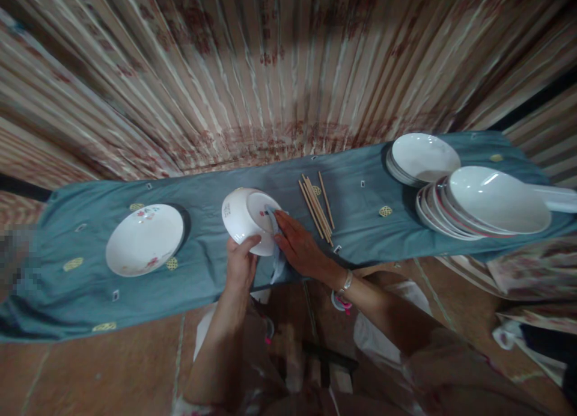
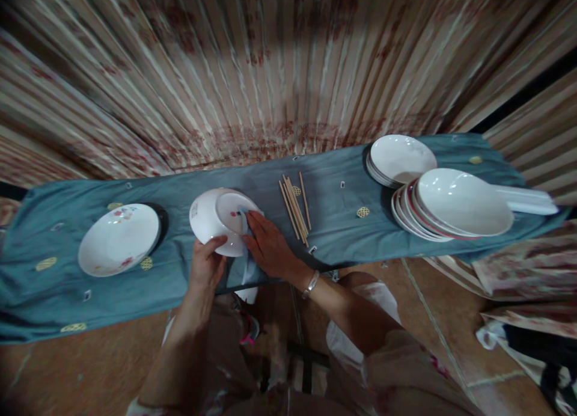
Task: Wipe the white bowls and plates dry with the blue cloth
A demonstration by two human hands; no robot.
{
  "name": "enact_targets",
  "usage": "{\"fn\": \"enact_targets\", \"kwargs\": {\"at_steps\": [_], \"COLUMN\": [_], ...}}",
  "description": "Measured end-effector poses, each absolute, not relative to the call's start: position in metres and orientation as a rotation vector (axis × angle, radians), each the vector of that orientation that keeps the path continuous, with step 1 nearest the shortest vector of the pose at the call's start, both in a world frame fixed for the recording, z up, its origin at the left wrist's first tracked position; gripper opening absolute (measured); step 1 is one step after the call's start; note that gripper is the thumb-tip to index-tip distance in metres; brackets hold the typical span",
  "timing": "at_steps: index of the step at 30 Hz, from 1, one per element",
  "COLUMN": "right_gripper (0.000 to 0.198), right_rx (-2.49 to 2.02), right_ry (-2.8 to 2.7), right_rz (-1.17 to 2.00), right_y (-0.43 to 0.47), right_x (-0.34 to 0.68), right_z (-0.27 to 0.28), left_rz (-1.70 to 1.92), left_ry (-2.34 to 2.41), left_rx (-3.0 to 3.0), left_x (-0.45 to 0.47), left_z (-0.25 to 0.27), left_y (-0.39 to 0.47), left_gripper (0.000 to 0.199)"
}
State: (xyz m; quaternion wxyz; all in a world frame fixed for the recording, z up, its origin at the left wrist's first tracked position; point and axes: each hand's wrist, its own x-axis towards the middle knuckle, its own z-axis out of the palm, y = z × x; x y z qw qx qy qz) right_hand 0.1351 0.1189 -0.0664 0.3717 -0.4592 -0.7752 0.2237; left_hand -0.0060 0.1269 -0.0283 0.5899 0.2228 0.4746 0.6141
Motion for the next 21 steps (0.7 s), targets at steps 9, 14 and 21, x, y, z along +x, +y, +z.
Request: {"fn": "enact_targets", "kwargs": {"at_steps": [9, 14, 21], "right_gripper": [0.051, 0.053, 0.051], "right_rx": [-1.087, -1.008, -0.842], "right_ry": [-2.029, -2.084, -2.139], "right_rz": [0.501, 0.473, 0.403], "right_y": [0.109, 0.109, 0.115], "right_x": [0.129, 0.126, 0.125], "right_z": [-0.064, -0.059, -0.042], "left_rz": [1.464, 1.456, 1.397], "left_ry": [1.072, 1.090, 1.042], "left_rx": [0.524, 0.512, 0.489], "left_x": [-0.006, -0.004, -0.001], "left_z": [-0.026, -0.027, -0.029], "left_y": [0.129, 0.127, 0.122], "left_gripper": [0.046, 0.045, 0.033]}}
